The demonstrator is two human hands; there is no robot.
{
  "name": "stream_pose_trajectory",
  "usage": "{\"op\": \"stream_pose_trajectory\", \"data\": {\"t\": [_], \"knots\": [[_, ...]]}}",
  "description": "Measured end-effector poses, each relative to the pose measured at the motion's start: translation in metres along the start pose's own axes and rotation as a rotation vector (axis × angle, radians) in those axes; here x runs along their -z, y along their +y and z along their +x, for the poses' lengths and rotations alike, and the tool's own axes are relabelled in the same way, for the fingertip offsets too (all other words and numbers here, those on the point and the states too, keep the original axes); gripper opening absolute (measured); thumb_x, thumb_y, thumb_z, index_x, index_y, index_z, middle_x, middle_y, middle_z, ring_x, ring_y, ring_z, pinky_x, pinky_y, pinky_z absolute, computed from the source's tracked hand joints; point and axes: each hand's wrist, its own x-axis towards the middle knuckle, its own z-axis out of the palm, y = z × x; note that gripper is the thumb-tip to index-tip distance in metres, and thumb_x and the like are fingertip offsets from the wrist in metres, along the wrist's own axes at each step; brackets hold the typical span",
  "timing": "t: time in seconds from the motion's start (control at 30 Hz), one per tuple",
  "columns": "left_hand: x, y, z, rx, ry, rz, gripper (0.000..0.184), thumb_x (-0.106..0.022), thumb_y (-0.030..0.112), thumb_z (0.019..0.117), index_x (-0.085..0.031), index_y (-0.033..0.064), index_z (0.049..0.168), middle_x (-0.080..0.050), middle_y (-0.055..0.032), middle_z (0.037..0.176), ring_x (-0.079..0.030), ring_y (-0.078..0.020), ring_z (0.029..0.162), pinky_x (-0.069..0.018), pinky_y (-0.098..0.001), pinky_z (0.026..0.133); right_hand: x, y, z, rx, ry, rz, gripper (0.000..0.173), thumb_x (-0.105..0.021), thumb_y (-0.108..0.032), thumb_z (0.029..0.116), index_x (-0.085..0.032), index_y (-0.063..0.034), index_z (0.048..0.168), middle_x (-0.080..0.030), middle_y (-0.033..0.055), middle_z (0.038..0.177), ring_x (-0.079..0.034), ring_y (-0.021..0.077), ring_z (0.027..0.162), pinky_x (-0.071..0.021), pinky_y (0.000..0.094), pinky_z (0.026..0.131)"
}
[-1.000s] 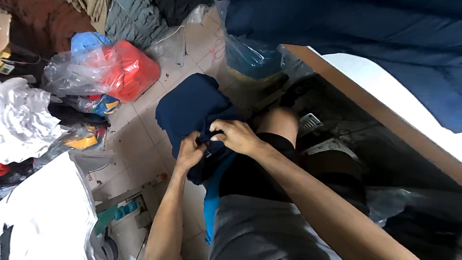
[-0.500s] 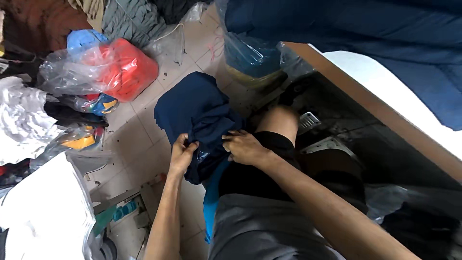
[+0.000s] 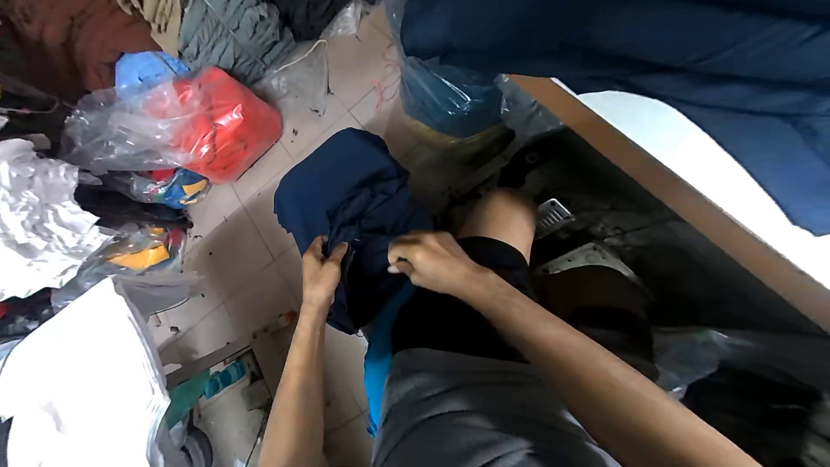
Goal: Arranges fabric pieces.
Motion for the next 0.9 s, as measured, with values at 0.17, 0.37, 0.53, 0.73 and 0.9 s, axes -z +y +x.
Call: {"op": "stream_pose_trajectory", "data": {"t": [0.17, 0.37, 0.53, 0.73, 0.9], "knots": [[-0.011, 0.003, -0.001, 0.012, -0.033, -0.013, 0.017, -0.067, 0.018, 0.0986, -0.066, 0.0050, 0.109, -0.067, -0.0095, 0.090, -0.064, -0.0168, 0.079, -0.0538, -0.0388, 0.071, -0.029, 0.014, -0.002, -0.220, -0.509, -0.220, 0.052, -0.077, -0.043, 0.0904, -0.070, -0.0072, 0.127, -0.046, 0.0148, 0.157, -0.039, 0.0358, 0.147, -0.0340, 0.0582, 0.116], [-0.005, -0.006, -0.013, -0.081, -0.211, 0.119, 0.043, -0.078, 0.032, 0.0910, -0.062, 0.0089, 0.124, -0.070, -0.0114, 0.104, -0.069, -0.0213, 0.090, -0.0588, -0.0452, 0.078, 0.009, -0.003, 0.011, -0.167, -0.401, -0.199, 0.023, -0.079, -0.020, 0.0895, -0.074, -0.0079, 0.108, -0.071, 0.0144, 0.119, -0.060, 0.0363, 0.124, -0.0459, 0.0568, 0.105], [-0.031, 0.007, -0.027, -0.224, -0.110, 0.505, 0.062, -0.086, 0.032, 0.0803, -0.060, -0.0002, 0.127, -0.065, -0.0204, 0.117, -0.066, -0.0356, 0.107, -0.0547, -0.0576, 0.090, 0.038, -0.032, 0.040, -0.112, -0.255, -0.185, 0.012, -0.073, -0.019, 0.0933, -0.072, -0.0096, 0.102, -0.072, 0.0108, 0.090, -0.070, 0.0317, 0.095, -0.0530, 0.0532, 0.089], [-0.005, 0.000, 0.010, -0.063, 0.042, 0.198, 0.027, -0.071, 0.017, 0.0925, -0.069, 0.0027, 0.116, -0.072, -0.0149, 0.097, -0.070, -0.0260, 0.091, -0.0564, -0.0530, 0.082, 0.024, -0.004, 0.014, -0.089, 0.169, 0.082, 0.007, -0.073, -0.014, 0.0934, -0.074, -0.0101, 0.099, -0.075, 0.0072, 0.104, -0.073, 0.0280, 0.096, -0.0595, 0.0548, 0.081], [-0.004, 0.002, 0.012, -0.035, 0.027, 0.107, 0.028, -0.072, 0.008, 0.0895, -0.068, -0.0001, 0.116, -0.071, -0.0152, 0.100, -0.069, -0.0234, 0.093, -0.0558, -0.0491, 0.084, -0.017, 0.011, 0.000, -0.100, -0.192, -0.013, 0.018, -0.072, -0.011, 0.0936, -0.077, -0.0094, 0.111, -0.072, 0.0110, 0.122, -0.068, 0.0328, 0.115, -0.0543, 0.0570, 0.096]]}}
